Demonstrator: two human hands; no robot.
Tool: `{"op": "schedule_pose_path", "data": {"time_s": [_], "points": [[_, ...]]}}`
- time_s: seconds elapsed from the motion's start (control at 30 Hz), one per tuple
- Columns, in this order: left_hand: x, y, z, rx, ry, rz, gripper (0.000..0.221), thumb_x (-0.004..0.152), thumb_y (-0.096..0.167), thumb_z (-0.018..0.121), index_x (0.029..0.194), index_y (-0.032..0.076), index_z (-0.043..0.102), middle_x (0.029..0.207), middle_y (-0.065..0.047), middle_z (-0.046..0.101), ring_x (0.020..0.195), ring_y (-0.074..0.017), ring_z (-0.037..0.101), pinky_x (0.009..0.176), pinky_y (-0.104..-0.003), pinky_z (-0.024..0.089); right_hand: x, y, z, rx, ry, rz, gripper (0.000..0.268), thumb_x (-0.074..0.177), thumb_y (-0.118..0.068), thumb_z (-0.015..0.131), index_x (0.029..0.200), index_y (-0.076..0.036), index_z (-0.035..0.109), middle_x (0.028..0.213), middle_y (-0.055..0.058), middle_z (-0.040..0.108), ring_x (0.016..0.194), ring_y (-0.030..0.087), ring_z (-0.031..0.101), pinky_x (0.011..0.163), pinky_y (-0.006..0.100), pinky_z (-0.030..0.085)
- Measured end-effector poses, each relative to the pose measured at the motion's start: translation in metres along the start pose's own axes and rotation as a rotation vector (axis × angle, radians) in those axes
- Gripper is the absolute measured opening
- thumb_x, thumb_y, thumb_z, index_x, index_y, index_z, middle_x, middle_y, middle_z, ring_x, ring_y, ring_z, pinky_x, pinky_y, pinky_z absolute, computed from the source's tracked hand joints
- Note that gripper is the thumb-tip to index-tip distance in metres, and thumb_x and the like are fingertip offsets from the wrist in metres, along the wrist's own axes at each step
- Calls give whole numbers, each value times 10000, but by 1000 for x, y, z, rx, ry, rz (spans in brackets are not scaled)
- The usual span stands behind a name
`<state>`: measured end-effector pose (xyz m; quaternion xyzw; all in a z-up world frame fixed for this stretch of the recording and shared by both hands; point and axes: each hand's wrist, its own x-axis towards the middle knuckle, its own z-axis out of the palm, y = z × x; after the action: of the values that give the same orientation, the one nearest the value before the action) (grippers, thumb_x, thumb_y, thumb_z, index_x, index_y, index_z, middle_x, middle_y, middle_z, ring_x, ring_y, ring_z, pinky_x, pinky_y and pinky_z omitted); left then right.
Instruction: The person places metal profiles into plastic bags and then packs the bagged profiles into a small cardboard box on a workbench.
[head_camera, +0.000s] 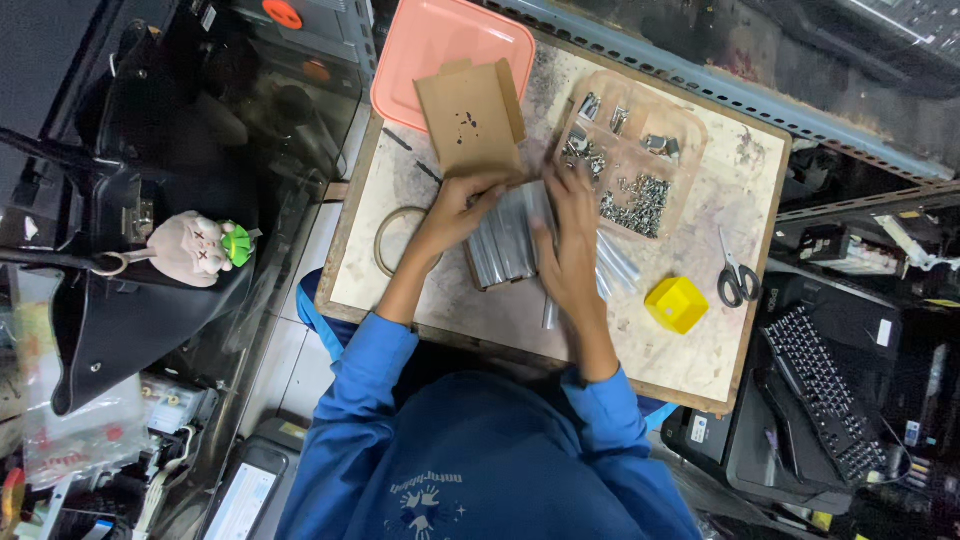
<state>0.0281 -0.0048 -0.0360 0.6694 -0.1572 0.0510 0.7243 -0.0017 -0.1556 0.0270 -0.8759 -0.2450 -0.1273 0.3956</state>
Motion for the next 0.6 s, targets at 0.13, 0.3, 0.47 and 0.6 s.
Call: {"op": "schedule_pose_path", "data": {"time_s": [0.13, 0.3, 0.47, 0.6], "points": [[-1, -13, -4, -43, -35, -14, 383, 919, 110, 497, 1296, 79, 432, 1032, -176, 625, 1021, -270, 572, 834, -397, 467, 9, 17, 26, -134, -250, 115, 587, 877, -272, 357, 1400, -55, 202, 1426, 246, 160, 1315, 419, 45, 1046, 572, 84], [0, 6, -10, -64, -78, -16, 515, 946, 38, 425, 1403, 84, 191, 1156, -259, 548, 1098, -330, 508, 899, -453, 427, 1, 25, 42, -357, -353, 15, 570, 944, -314, 368, 1405, -41, 172, 1442, 210, 165, 1338, 367, 53, 1063, 511, 14], [-2, -6, -9, -92, -96, -30, 500, 935, 26, 413, 1395, 90, 228, 1249, -243, 471, 1124, -316, 493, 922, -466, 407, 0, 30, 43, -405, -392, 34, 603, 937, -366, 337, 1419, -76, 122, 1453, 185, 133, 1339, 370, 32, 1060, 518, 8], [-1, -22, -9, -146, -93, -19, 419, 940, 46, 418, 1352, 80, 352, 1213, -209, 513, 1106, -336, 500, 904, -458, 419, 1, 33, 35, -242, -446, 32, 788, 875, -538, 403, 1432, -95, 65, 1469, 178, 64, 1336, 377, -52, 1046, 516, -70]]}}
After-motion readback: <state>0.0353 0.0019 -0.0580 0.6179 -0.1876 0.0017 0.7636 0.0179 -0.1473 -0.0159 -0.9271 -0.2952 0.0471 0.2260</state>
